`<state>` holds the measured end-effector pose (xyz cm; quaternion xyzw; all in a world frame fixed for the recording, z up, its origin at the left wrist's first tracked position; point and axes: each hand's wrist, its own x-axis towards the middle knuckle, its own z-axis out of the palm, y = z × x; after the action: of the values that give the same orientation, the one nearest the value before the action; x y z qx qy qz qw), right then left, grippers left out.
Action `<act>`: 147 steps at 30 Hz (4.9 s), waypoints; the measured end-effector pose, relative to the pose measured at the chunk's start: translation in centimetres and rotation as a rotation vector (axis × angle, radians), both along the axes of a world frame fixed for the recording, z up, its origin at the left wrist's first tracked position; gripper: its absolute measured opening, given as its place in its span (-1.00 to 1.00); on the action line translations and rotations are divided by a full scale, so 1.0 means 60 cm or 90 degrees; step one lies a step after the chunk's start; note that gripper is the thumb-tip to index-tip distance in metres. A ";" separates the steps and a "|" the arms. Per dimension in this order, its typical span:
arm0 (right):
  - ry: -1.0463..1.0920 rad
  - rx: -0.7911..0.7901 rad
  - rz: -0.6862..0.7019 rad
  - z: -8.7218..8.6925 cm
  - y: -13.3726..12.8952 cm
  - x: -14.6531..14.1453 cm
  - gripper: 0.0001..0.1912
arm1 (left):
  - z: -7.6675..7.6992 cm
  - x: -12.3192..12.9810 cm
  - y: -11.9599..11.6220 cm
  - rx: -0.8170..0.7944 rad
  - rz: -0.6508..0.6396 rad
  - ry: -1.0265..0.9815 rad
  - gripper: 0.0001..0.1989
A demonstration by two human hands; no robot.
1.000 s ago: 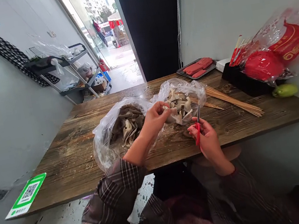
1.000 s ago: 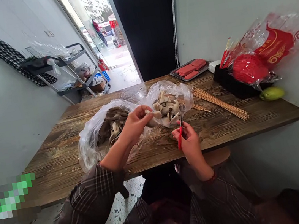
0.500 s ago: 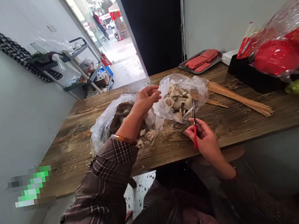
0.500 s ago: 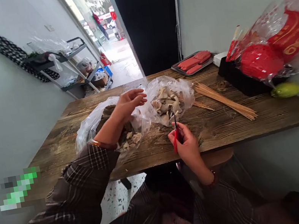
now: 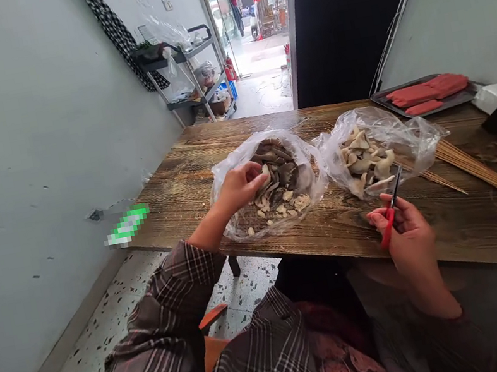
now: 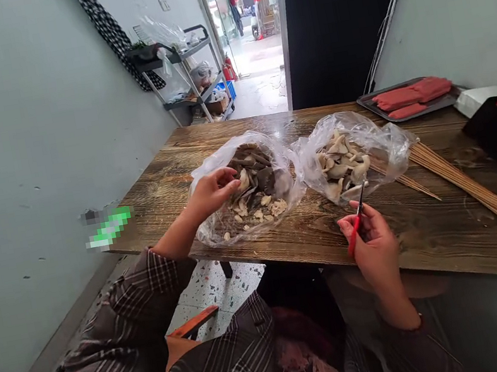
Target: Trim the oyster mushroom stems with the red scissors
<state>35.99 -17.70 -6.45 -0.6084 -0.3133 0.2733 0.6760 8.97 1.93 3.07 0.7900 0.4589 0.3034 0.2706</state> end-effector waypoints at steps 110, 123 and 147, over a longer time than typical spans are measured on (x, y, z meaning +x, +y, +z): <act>-0.377 0.183 0.294 0.077 0.253 -0.158 -0.58 | -0.082 0.000 -0.125 -0.293 0.160 -0.671 -0.60; -0.348 0.216 0.394 0.085 0.237 -0.174 -0.59 | -0.077 0.029 -0.130 -0.248 0.136 -0.545 -0.71; -0.121 0.174 0.377 0.083 0.249 -0.165 -0.50 | -0.099 0.030 -0.118 -0.204 0.233 -0.610 -0.70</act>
<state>26.06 -2.78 -1.50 -0.4173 -0.5715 0.3552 0.6108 10.75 -5.16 -2.88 0.4189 0.4546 0.5985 0.5097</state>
